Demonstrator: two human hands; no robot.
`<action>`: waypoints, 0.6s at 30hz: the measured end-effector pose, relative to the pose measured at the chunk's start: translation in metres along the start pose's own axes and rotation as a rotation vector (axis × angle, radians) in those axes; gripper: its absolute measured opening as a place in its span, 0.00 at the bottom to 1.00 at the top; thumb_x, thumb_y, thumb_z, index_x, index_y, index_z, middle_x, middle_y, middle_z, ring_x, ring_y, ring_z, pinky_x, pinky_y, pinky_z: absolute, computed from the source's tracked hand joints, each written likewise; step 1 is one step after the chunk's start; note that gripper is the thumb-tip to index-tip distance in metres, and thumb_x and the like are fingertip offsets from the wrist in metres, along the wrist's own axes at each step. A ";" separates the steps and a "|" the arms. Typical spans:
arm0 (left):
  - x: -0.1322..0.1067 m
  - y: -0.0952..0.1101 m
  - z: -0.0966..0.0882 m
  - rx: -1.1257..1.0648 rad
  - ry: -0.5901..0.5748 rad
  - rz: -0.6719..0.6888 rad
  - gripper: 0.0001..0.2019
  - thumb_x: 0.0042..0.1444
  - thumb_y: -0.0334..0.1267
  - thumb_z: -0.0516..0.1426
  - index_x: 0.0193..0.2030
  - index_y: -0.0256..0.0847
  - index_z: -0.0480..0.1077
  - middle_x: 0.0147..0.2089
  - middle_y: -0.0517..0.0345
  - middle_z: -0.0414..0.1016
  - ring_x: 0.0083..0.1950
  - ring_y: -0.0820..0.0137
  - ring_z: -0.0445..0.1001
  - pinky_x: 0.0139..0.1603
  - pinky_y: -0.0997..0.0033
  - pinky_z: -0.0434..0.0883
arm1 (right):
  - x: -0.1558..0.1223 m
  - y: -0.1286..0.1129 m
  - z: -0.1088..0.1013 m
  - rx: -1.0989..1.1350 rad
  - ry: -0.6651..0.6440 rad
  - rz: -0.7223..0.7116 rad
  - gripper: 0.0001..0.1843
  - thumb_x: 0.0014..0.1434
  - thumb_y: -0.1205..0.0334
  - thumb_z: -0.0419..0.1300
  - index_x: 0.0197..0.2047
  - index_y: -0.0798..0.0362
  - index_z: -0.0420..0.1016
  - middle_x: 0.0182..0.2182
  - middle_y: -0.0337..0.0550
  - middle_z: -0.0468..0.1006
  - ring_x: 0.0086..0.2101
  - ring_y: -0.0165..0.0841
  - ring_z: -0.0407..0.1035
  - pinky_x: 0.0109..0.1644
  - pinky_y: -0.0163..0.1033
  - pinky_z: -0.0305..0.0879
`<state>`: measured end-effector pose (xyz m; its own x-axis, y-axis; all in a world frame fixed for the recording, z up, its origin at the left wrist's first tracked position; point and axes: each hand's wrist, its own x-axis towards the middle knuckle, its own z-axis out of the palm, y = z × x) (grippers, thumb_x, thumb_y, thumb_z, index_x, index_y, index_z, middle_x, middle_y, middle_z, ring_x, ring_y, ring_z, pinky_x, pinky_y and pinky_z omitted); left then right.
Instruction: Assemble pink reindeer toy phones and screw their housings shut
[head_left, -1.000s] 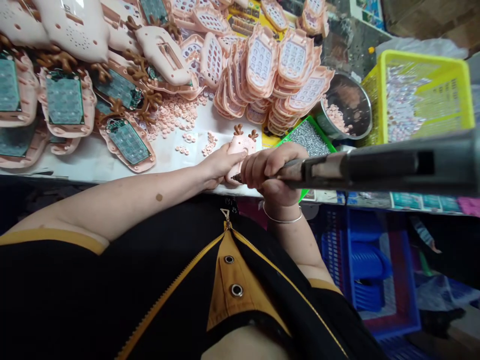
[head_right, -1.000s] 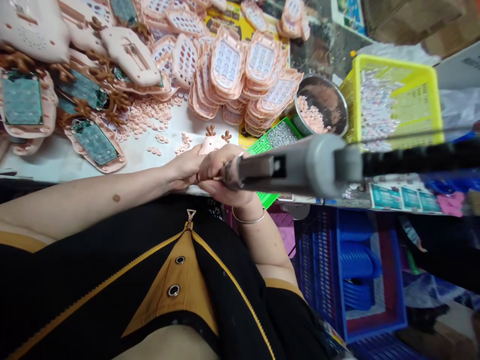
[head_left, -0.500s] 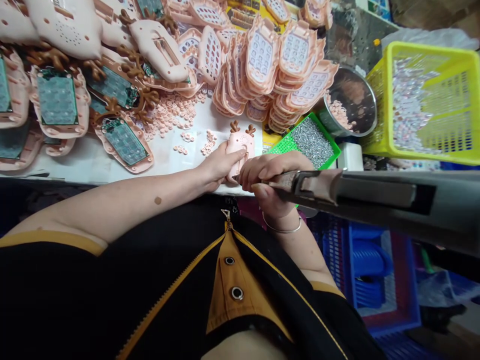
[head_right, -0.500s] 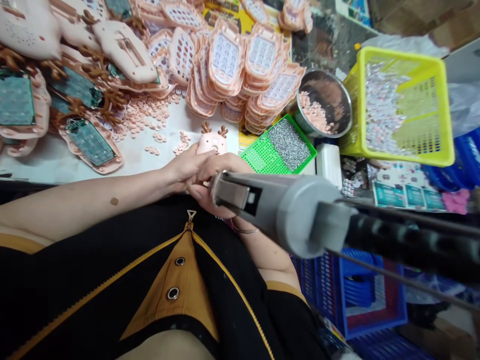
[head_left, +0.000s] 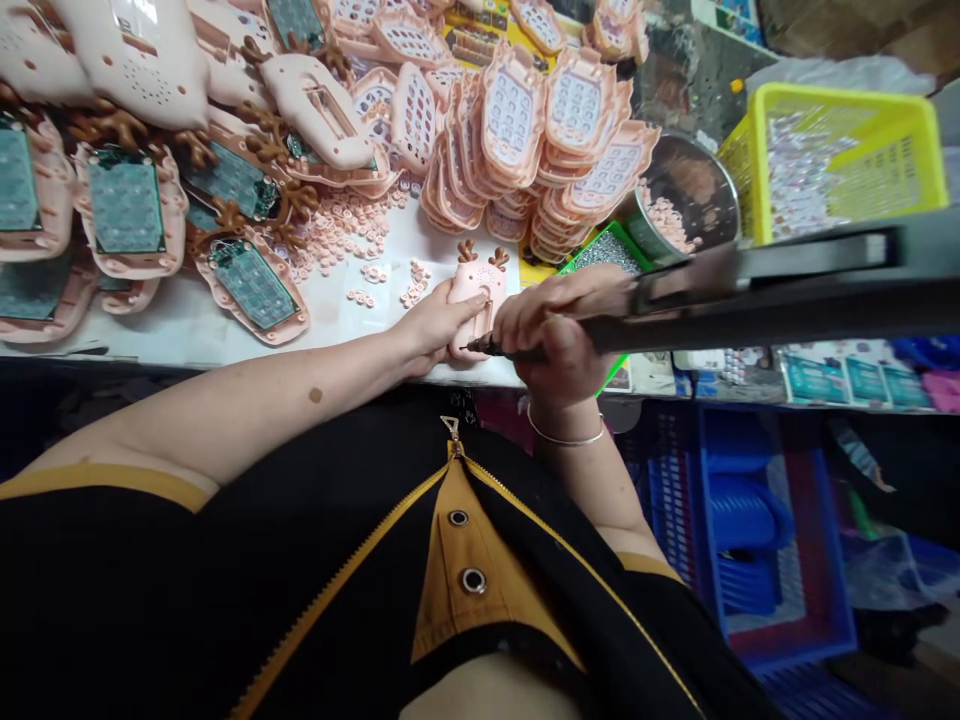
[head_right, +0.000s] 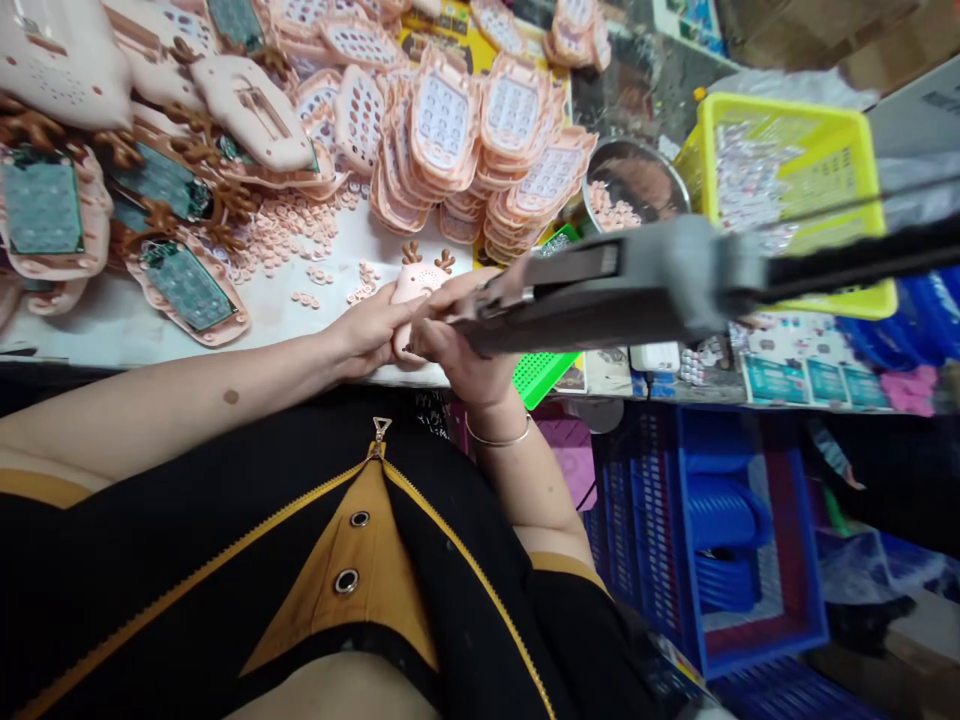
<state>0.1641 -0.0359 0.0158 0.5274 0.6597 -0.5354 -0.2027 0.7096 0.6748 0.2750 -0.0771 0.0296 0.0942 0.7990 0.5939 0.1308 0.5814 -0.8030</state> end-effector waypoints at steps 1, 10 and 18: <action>-0.001 0.000 0.000 -0.026 -0.006 0.006 0.11 0.61 0.32 0.61 0.49 0.43 0.68 0.37 0.56 0.78 0.34 0.68 0.76 0.39 0.62 0.76 | 0.002 -0.006 0.002 0.074 0.059 -0.087 0.15 0.62 0.44 0.62 0.37 0.42 0.62 0.16 0.23 0.57 0.12 0.25 0.50 0.14 0.34 0.56; 0.000 -0.011 -0.003 -0.323 0.026 0.138 0.14 0.57 0.21 0.60 0.48 0.39 0.69 0.39 0.58 0.78 0.42 0.69 0.78 0.51 0.66 0.74 | -0.017 -0.031 0.003 -0.064 0.181 -0.039 0.20 0.61 0.39 0.61 0.32 0.42 0.60 0.17 0.29 0.57 0.16 0.30 0.57 0.21 0.43 0.63; 0.002 -0.012 -0.003 -0.358 0.012 0.101 0.07 0.61 0.24 0.59 0.45 0.35 0.72 0.38 0.54 0.80 0.42 0.69 0.79 0.53 0.64 0.74 | -0.027 -0.019 0.002 0.053 0.125 -0.062 0.15 0.65 0.48 0.62 0.31 0.46 0.67 0.20 0.31 0.64 0.21 0.28 0.65 0.26 0.38 0.66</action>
<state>0.1654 -0.0424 0.0050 0.4808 0.7319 -0.4829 -0.5301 0.6813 0.5048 0.2684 -0.1093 0.0284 0.2099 0.7378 0.6415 0.0880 0.6392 -0.7640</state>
